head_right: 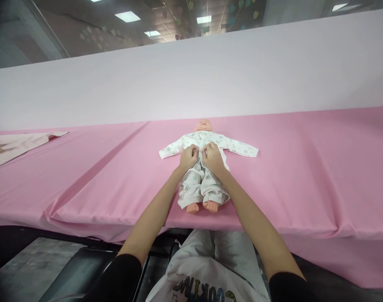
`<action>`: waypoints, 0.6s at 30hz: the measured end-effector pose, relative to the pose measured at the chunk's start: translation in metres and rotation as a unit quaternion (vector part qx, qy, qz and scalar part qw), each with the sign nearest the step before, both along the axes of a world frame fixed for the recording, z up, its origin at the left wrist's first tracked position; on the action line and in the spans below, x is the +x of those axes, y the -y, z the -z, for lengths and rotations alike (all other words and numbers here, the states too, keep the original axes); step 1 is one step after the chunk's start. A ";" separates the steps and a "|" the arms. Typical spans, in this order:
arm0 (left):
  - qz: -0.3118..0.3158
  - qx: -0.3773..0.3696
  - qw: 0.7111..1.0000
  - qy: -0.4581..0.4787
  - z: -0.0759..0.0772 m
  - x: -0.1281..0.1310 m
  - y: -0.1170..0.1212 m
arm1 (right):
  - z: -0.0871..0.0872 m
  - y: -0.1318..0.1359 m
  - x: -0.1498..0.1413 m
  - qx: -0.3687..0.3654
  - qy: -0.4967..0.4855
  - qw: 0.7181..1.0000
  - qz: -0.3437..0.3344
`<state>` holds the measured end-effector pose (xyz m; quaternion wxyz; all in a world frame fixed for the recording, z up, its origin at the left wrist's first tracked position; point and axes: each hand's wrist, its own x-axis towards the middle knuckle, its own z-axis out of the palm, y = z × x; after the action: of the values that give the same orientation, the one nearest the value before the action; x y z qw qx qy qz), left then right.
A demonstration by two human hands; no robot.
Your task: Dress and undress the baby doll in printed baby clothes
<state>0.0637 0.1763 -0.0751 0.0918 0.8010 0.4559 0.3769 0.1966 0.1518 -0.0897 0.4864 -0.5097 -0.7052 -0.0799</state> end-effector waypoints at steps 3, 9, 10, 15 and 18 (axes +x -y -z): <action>0.002 0.001 1.000 0.002 0.000 0.000 0.000 | -0.002 0.003 -0.002 -0.009 0.011 1.000 0.008; 0.000 -0.009 1.000 0.005 -0.002 -0.001 0.002 | -0.002 0.006 -0.001 -0.002 0.010 1.000 -0.007; 0.000 -0.010 1.000 0.007 -0.002 -0.001 0.002 | -0.002 0.006 -0.001 0.000 0.011 1.000 -0.006; -0.001 -0.009 1.000 0.013 -0.001 -0.001 0.002 | -0.001 0.005 0.000 0.009 0.006 1.000 -0.015; -0.001 -0.009 1.000 0.017 -0.002 -0.001 0.002 | -0.002 0.005 0.000 0.007 0.005 1.000 -0.015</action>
<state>0.0626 0.1746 -0.0734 0.1071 0.7932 0.4583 0.3865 0.1968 0.1468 -0.0882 0.4872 -0.4949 -0.7150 -0.0801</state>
